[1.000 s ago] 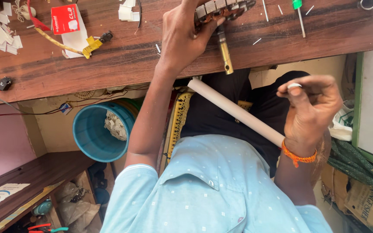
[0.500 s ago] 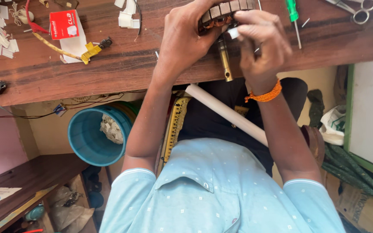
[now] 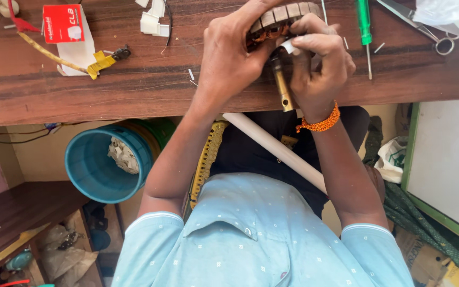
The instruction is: The person sits at a workbench assembling an electric motor armature, pressing small white insulator wedges into the slots of the copper commutator one at a time. They occasionally use a green-handled screwdriver to work on the armature and pick up wedges from the bench, rotating the armature to reach different slots.
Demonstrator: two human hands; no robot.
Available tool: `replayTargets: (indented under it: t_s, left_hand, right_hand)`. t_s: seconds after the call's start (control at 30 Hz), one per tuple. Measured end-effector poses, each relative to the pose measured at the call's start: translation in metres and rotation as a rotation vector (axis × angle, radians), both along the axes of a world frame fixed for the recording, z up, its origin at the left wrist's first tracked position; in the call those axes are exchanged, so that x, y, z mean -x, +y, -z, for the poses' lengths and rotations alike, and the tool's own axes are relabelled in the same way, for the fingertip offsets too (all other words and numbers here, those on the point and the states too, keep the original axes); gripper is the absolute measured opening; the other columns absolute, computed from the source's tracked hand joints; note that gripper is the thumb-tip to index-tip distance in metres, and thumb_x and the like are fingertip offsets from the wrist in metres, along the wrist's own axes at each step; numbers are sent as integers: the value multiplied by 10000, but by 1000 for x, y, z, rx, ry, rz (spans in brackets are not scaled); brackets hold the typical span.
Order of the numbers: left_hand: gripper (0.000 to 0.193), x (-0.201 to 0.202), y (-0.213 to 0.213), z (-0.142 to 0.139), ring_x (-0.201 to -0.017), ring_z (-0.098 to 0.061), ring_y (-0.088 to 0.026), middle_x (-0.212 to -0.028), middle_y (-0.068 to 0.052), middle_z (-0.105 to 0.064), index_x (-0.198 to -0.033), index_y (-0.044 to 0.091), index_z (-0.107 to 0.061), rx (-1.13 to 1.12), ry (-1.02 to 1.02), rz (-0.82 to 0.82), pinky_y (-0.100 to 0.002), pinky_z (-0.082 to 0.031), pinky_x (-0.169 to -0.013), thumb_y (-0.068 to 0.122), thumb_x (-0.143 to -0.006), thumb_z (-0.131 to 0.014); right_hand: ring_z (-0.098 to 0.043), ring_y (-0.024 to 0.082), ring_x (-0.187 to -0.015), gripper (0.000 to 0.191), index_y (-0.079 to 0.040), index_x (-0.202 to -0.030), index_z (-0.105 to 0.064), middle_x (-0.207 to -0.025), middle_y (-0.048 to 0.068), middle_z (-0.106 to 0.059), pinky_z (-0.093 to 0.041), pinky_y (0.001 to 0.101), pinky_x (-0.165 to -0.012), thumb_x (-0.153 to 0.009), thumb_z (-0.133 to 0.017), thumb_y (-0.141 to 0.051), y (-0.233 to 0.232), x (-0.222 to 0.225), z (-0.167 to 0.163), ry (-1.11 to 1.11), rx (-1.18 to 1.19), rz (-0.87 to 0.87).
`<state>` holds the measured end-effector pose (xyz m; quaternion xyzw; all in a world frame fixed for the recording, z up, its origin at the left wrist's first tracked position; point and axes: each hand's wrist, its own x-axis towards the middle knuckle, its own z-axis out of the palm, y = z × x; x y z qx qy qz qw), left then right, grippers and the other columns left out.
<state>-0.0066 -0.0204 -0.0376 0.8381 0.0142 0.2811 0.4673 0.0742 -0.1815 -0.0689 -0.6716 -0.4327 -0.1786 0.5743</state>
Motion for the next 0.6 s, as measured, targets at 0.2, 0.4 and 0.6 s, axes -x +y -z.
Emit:
replayTargets:
  t_s: [0.2,0.4,0.6]
  left_hand:
    - [385,-8,4,8,-1018,-799,-254,-1087,-99,-773,-1246,121,-692,46,9,-68,-342,-640,-883,53,-882,-795]
    - [330,-16,-2,6,-894,-772,-266,-961,-103,-768,-1113,96,-723,50,40,-168,-362,-606,-774,122,-816,-865]
    - [366,-8,0,0,-895,-774,-261,-962,-98,-756,-1167,94,-695,-4,-17,-93,-360,-599,-788,136,-850,-873]
  right_hand:
    - [-647,132,-676,155,-13,-973,-628,-1072,208,-799,-486,263,-622,-967,-747,85,-1,-10,3,65,49,-65]
    - [-727,292,-1024,160,11,-1078,-609,-1157,173,-727,-599,368,-837,-1037,-735,99,-9,-12,-25,-71,118,-96]
    - [-705,261,-1034,176,-4,-1128,-663,-1122,111,-700,-587,342,-840,-1034,-729,130,-1,7,-23,-113,102,149]
